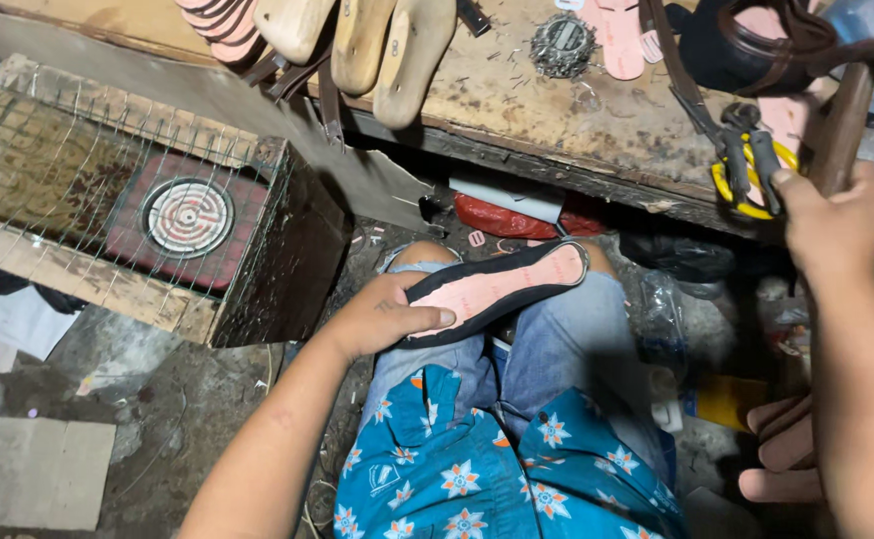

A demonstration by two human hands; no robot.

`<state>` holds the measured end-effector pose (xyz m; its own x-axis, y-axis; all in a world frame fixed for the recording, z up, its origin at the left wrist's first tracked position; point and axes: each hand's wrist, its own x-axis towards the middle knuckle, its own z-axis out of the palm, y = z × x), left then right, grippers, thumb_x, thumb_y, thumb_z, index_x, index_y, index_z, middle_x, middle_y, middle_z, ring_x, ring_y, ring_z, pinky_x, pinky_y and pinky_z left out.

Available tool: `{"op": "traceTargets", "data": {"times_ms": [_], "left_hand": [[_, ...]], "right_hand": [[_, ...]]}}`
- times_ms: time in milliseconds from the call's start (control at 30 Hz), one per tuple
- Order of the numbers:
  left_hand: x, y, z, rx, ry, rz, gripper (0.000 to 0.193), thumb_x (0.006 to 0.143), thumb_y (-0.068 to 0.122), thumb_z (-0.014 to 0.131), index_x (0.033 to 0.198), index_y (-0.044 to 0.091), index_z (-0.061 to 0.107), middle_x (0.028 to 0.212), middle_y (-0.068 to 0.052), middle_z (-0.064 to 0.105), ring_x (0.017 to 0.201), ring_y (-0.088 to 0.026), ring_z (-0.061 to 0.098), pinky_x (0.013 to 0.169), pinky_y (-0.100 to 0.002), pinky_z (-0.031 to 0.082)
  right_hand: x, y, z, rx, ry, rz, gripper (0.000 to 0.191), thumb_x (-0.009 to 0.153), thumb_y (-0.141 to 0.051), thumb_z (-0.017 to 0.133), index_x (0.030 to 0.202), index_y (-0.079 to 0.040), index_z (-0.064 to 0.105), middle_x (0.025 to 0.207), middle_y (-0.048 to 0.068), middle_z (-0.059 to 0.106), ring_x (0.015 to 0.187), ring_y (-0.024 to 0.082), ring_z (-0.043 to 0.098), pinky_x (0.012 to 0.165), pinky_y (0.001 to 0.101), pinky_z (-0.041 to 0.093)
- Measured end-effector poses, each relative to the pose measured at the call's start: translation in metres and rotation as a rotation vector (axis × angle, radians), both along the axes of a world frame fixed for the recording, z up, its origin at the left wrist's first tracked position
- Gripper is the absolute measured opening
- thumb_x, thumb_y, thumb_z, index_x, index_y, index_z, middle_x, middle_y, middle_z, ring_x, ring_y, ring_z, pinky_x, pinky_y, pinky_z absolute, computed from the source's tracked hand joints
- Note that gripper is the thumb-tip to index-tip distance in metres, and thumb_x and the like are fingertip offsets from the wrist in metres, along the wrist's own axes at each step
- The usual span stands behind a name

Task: The person sits on the floor holding a shoe upper and lasts it over a sole. They heat the shoe over a small charcoal stove, press and shape the upper, hammer the edges, and use pliers to pull and secure the material, working the shoe on their lap.

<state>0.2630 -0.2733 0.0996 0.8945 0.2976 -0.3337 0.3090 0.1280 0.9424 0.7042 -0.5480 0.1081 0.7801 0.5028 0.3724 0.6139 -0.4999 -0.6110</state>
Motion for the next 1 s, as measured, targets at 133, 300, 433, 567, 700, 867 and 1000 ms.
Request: {"op": "traceTargets", "data": {"times_ms": [133,300,433,567,700,867,1000], "left_hand": [[0.003,0.004,-0.002,-0.024,0.034,-0.018,0.044,0.082,0.020,0.079,0.120,0.000,0.072,0.106,-0.004,0.076,0.095,-0.011,0.068,0.086,-0.027,0.054],[0.006,0.004,-0.002,-0.006,0.020,-0.025,0.045,0.082,0.020,0.079,0.121,0.000,0.072,0.105,-0.003,0.077,0.093,-0.010,0.067,0.086,-0.026,0.054],[0.006,0.001,-0.002,-0.051,0.014,-0.014,0.044,0.083,0.020,0.079,0.120,-0.001,0.073,0.105,-0.004,0.077,0.093,-0.010,0.068,0.086,-0.026,0.054],[0.007,0.000,-0.005,-0.030,0.025,0.016,0.044,0.082,0.019,0.080,0.120,-0.002,0.072,0.105,-0.004,0.077,0.093,-0.009,0.068,0.085,-0.026,0.054],[0.008,0.000,-0.008,-0.043,0.026,0.018,0.045,0.081,0.018,0.080,0.120,-0.003,0.071,0.104,-0.004,0.077,0.092,-0.009,0.068,0.084,-0.026,0.055],[0.006,0.000,-0.007,0.000,0.018,0.004,0.045,0.080,0.019,0.081,0.119,-0.002,0.071,0.103,-0.004,0.076,0.090,-0.009,0.068,0.082,-0.026,0.055],[0.002,-0.001,-0.006,0.041,0.037,-0.003,0.043,0.080,0.021,0.082,0.116,-0.001,0.073,0.101,-0.004,0.077,0.090,-0.009,0.067,0.083,-0.026,0.055]], "right_hand": [[-0.067,-0.011,0.004,-0.129,0.099,0.015,0.034,0.098,-0.027,0.079,0.106,0.002,0.064,0.095,0.014,0.068,0.083,0.022,0.063,0.080,0.0405,0.051],[-0.156,-0.003,-0.004,-0.225,0.269,0.109,0.047,0.086,-0.035,0.077,0.121,-0.005,0.065,0.092,0.016,0.069,0.084,0.029,0.067,0.077,0.0443,0.052],[-0.169,-0.005,-0.011,-0.199,0.441,0.157,0.033,0.097,-0.033,0.064,0.117,-0.008,0.064,0.083,0.017,0.069,0.076,0.032,0.069,0.071,0.0437,0.055],[-0.183,-0.008,-0.021,-0.207,-0.605,0.588,0.025,0.104,-0.028,0.050,0.122,-0.012,0.059,0.111,0.026,0.071,0.088,0.037,0.068,0.079,0.0404,0.053],[-0.224,0.008,-0.024,-0.492,0.664,0.263,0.034,0.096,-0.037,0.054,0.113,-0.011,0.068,0.065,0.008,0.067,0.060,0.023,0.068,0.059,0.0390,0.053],[-0.245,0.025,0.015,-0.323,0.643,0.414,0.038,0.093,-0.037,0.056,0.115,-0.008,0.066,0.062,0.005,0.066,0.054,0.014,0.064,0.054,0.0332,0.052],[-0.244,0.019,0.041,-0.114,0.725,0.405,0.036,0.097,-0.037,0.055,0.107,-0.004,0.064,0.067,0.008,0.062,0.057,0.017,0.059,0.054,0.0364,0.049]]}}
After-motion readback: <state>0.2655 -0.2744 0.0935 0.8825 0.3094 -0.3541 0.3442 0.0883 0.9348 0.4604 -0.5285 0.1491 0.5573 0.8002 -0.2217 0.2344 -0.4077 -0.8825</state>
